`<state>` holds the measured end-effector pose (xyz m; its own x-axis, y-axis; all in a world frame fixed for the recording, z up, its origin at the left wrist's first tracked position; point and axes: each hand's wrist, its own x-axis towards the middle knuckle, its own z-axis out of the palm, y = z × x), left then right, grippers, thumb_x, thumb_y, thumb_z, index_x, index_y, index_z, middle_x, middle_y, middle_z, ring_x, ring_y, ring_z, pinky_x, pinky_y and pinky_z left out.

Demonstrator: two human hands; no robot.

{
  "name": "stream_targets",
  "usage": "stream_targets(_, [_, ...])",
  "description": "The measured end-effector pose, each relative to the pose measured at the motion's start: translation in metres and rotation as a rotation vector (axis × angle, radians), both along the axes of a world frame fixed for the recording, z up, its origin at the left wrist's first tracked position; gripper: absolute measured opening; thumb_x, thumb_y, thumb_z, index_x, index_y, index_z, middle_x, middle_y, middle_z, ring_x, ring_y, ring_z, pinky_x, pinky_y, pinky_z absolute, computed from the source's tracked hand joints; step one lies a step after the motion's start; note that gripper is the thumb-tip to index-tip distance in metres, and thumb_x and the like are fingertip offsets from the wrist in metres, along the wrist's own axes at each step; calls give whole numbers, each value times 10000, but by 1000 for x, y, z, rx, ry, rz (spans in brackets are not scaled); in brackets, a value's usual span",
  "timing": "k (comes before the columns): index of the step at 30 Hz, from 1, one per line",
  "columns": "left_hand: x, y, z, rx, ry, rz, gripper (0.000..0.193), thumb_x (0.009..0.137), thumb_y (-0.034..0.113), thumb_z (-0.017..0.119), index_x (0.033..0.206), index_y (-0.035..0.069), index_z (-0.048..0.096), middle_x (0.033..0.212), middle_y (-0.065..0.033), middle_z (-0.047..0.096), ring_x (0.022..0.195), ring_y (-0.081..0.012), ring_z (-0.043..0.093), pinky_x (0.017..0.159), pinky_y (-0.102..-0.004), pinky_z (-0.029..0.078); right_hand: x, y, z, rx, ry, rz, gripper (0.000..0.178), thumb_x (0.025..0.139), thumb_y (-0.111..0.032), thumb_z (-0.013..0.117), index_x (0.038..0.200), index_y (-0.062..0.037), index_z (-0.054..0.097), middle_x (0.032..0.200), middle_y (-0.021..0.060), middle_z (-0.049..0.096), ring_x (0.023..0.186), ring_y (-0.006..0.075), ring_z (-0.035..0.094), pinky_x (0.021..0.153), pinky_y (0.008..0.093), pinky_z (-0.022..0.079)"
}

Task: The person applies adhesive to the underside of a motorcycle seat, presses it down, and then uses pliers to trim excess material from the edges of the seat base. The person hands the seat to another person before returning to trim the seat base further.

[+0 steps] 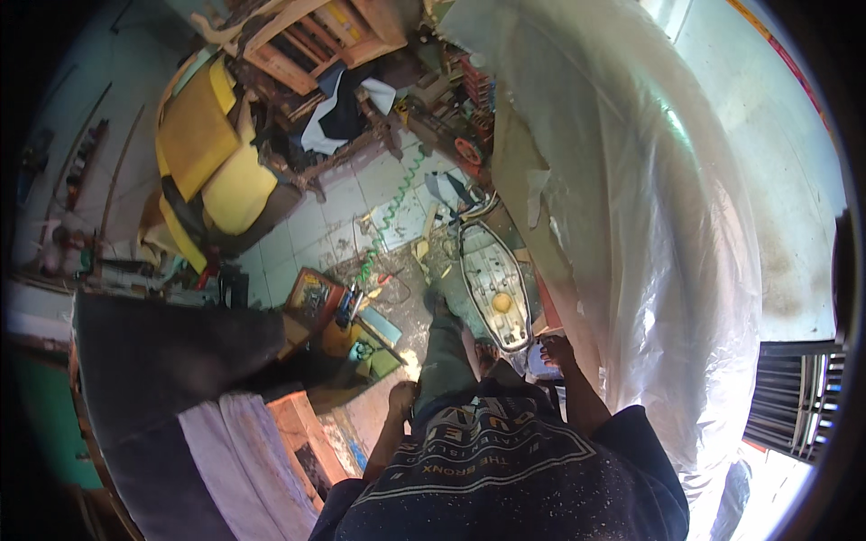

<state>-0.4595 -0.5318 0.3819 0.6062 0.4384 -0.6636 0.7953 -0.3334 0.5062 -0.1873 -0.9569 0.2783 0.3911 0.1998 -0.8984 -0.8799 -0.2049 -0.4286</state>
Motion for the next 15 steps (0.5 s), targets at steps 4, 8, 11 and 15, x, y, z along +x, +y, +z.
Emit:
stream_targets(4, [6, 19, -18, -392, -94, 788, 195, 955, 190, 607, 940, 60, 751, 831, -29, 688, 726, -161, 609, 612, -325, 460, -12, -9, -29, -166, -439, 465, 219, 994, -252, 538, 1104, -116, 671, 853, 61, 683, 682, 239, 683, 556, 396, 536])
stream_targets(8, [60, 53, -22, -373, -91, 516, 274, 964, 257, 624, 1000, 13, 744, 847, -134, 698, 678, -239, 618, 615, -378, 486, -31, -27, -41, -78, -475, 706, 258, 1036, -298, 526, 1102, -116, 697, 834, 68, 703, 700, 239, 701, 572, 400, 558])
stream_targets(11, [123, 74, -8, 113, -10, -147, 444, 980, 382, 581, 1024, -33, 733, 1035, -302, 721, 965, -414, 717, 833, -487, 552, -29, -25, -47, -216, -139, 110, 222, 945, -326, 642, 947, -126, 738, 792, 80, 721, 662, 248, 697, 556, 429, 549])
stream_targets(15, [204, 74, 12, 253, 115, -171, 638, 973, 510, 535, 1167, -85, 659, 1201, -378, 663, 1217, -494, 623, 1030, -526, 490, 5, 17, -81, -565, -1114, 1420, 189, 774, -305, 776, 783, -116, 779, 752, 101, 751, 662, 279, 727, 540, 457, 554])
